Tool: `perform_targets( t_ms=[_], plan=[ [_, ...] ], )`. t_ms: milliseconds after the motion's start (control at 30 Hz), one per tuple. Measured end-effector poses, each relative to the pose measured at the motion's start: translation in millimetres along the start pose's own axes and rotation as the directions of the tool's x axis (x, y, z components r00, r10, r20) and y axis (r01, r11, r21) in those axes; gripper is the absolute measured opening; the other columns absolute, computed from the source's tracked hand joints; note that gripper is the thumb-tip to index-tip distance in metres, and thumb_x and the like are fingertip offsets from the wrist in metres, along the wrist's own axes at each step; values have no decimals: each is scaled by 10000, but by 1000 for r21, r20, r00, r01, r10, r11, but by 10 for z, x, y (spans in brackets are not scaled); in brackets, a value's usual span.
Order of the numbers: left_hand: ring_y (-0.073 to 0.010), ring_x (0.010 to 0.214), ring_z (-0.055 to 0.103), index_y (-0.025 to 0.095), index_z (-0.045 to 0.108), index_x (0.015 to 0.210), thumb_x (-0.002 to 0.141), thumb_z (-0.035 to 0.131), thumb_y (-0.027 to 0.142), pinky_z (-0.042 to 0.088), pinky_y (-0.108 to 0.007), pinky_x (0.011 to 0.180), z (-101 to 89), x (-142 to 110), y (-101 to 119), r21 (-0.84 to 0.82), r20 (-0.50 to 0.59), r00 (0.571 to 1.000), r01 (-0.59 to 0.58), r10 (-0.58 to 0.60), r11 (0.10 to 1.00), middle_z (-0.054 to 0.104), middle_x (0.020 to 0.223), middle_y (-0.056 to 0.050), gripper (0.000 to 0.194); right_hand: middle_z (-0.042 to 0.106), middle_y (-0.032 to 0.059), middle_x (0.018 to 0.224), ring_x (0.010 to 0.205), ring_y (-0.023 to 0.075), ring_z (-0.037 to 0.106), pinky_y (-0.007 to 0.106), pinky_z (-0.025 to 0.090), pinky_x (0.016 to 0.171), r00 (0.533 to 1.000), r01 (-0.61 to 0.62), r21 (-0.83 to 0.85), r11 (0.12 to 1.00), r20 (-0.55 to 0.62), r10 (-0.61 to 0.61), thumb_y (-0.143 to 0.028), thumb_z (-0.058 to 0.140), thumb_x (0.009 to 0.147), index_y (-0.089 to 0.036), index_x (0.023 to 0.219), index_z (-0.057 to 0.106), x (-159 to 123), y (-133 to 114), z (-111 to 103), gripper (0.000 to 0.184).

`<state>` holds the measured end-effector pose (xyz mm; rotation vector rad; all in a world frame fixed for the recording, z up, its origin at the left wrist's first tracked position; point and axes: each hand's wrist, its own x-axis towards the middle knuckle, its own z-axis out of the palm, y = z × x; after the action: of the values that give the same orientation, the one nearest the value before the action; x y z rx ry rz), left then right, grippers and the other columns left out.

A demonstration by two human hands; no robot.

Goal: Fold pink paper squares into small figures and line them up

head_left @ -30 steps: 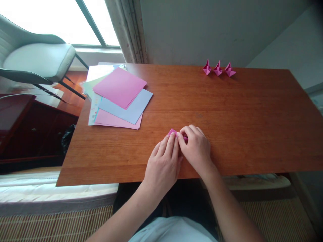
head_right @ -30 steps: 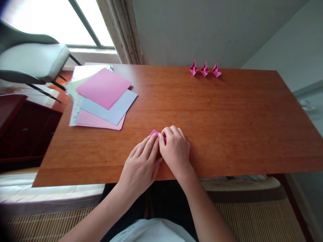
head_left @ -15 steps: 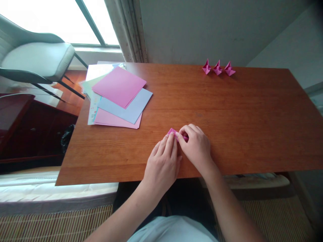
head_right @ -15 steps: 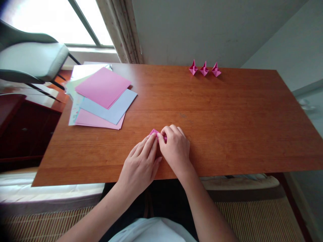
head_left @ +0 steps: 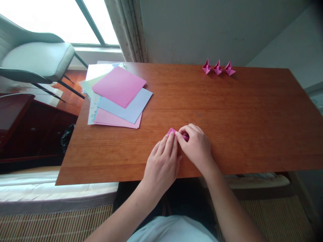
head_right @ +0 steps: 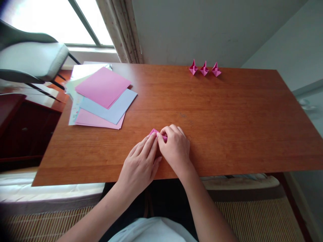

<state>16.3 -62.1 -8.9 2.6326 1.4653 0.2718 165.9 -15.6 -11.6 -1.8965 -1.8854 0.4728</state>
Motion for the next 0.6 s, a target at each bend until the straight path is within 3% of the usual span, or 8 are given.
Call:
perform_targets(
  t_ms=[600],
  plan=[
    [-274,1512,333,48,410,1514,1008,432,261,362,-396,1217,-3,-6,-4,-16,10,1000,2,-1,1000,339,1632,-159,550,645,2,803,785,188,576,310,403,675,1000,20,5,1000,15,-20,-314,671,918,-235,749,622,27,33,7,193]
  ],
)
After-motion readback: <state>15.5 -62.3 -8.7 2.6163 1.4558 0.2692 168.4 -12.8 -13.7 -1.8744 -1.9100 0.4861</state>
